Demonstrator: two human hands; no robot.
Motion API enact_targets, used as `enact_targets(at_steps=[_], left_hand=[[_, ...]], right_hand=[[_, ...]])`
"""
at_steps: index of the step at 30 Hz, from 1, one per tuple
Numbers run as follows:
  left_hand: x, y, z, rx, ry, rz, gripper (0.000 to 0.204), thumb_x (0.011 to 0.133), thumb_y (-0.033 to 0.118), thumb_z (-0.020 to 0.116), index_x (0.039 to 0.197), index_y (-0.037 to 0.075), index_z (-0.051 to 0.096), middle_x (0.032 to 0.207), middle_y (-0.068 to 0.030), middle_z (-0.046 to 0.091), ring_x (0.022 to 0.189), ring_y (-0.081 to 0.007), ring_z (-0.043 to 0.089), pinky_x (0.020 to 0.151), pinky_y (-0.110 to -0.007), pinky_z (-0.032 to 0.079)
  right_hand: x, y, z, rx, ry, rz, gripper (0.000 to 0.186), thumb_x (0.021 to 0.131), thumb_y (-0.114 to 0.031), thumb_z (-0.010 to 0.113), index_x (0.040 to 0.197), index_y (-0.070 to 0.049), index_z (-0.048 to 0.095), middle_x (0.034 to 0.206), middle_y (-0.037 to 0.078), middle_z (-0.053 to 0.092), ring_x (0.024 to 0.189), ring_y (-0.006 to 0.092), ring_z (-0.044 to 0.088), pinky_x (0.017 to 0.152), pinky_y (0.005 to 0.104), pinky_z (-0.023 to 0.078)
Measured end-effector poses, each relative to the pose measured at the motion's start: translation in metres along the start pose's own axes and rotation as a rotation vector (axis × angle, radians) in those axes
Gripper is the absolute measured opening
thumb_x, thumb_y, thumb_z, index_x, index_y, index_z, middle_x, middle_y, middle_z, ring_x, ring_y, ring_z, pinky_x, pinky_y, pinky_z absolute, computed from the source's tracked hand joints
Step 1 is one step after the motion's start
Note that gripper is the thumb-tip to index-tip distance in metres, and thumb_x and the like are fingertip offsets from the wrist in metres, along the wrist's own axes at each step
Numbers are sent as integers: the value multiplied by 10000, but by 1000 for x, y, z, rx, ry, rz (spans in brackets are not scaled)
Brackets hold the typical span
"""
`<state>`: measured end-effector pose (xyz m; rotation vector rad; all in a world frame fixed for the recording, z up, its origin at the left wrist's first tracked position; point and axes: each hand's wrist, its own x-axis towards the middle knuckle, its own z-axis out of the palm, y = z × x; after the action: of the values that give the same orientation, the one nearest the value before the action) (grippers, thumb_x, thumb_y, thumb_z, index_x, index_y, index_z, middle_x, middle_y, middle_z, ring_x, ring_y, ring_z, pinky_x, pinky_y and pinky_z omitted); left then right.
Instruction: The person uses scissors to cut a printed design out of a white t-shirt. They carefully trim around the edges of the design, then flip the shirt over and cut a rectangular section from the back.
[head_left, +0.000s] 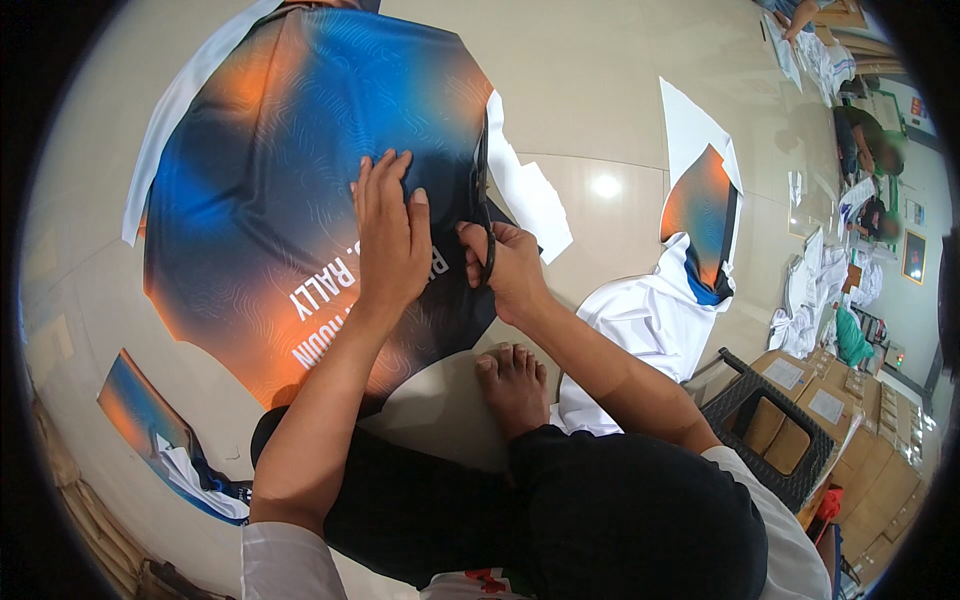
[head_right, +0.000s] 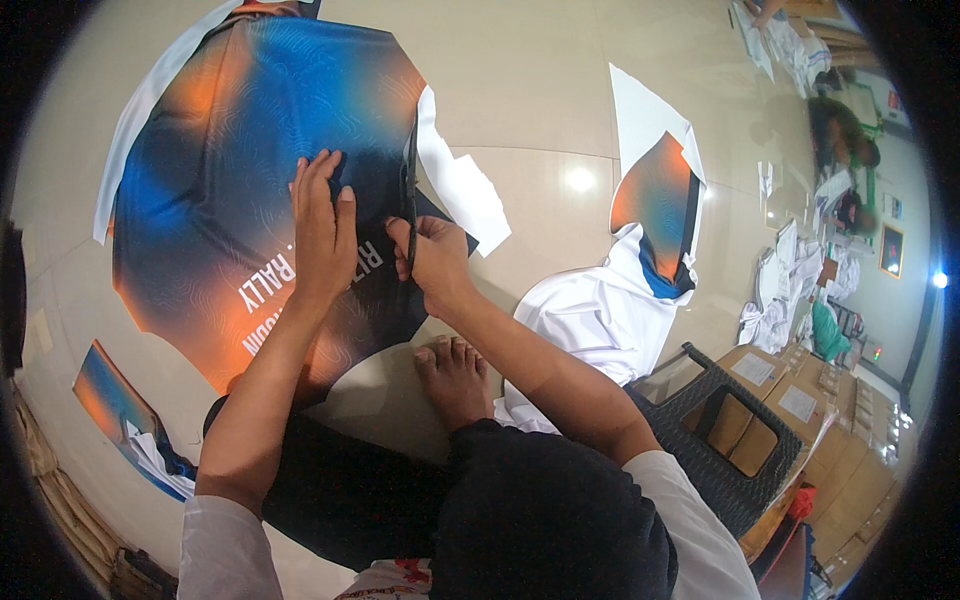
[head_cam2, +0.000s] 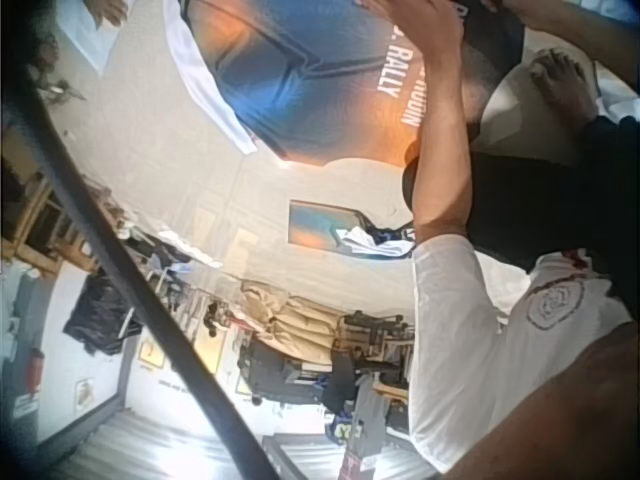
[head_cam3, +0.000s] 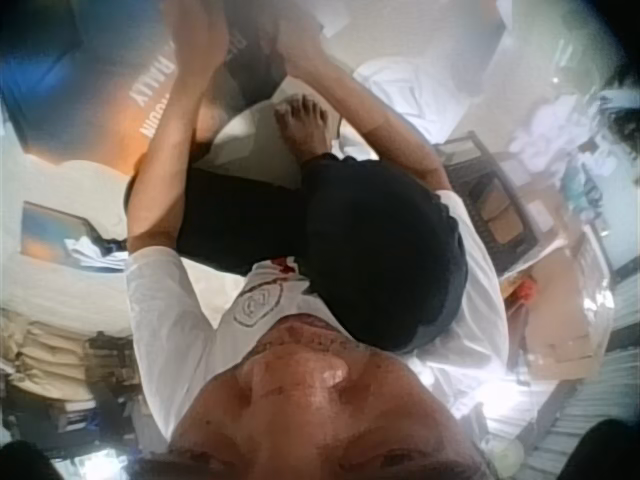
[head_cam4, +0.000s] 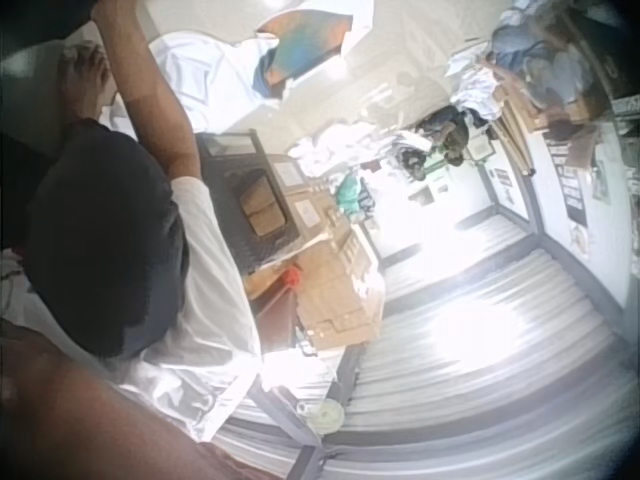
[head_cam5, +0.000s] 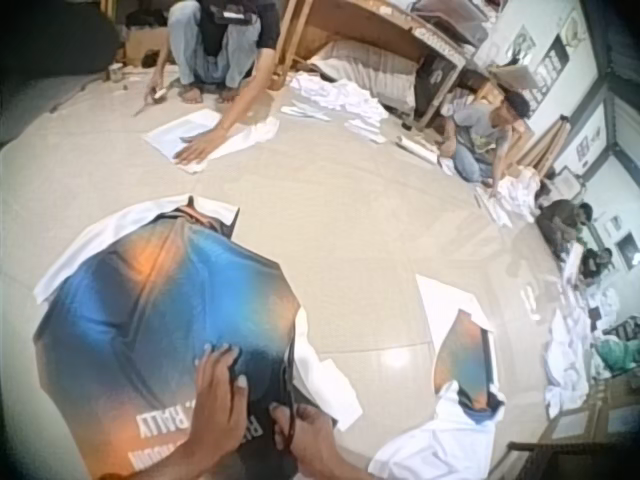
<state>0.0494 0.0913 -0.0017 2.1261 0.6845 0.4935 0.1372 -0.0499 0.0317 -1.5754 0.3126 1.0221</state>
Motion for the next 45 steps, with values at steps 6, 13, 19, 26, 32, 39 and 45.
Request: enact_targets(at_steps=[6,13,19,26,32,39,45], left_hand=[[1,-1,1,6,4,4,468,1162,240,447,1560,-5,479,1632,-259,450,1625,-492,257,1329,-641,139],[0,-1,2,2,22,17,459,1161,230,454,1557,0,484,1625,-259,459,1615,-503,275,1324,-645,151],[0,-1,2,2,21,12,457,1160,228,459,1557,4,486,1627,-254,460,1614,-501,279,1323,-644,155],[0,-1,2,-3,24,9,456,1160,231,459,1555,6,491,1624,-254,464,1615,-492,282,1324,-642,154],[0,-2,2,-7,19,13,460,1163,237,455,1558,2,487,1627,-257,460,1617,-495,276,1327,-636,150],[1,-4,2,-20,21,12,468,1166,246,448,1561,-4,481,1630,-261,456,1617,-498,273,1327,-632,152],[1,-4,1,-39,24,10,467,1166,243,447,1559,-7,480,1628,-270,456,1614,-503,279,1327,-624,160]], right_hand=[[-1,2,2,11,4,3,271,922,-236,843,899,-27,672,719,29,613,541,131,545,515,283,431],[1,-3,8,-3,11,-19,308,930,-266,827,856,-23,653,704,39,612,538,140,553,505,299,437],[5,-6,11,0,20,-31,300,930,-252,817,836,-20,651,698,42,613,542,140,563,498,303,443],[7,-3,12,14,36,-26,287,936,-237,814,823,-29,650,698,40,613,544,140,563,498,299,444],[5,0,13,63,-10,-19,276,921,-233,840,905,-29,655,732,29,605,563,139,540,530,294,432],[5,-4,17,60,6,-15,294,917,-250,842,903,-24,654,726,41,606,559,152,542,532,306,438],[11,-8,25,58,46,-41,279,934,-223,809,808,-52,628,698,30,608,539,138,552,506,296,440]])
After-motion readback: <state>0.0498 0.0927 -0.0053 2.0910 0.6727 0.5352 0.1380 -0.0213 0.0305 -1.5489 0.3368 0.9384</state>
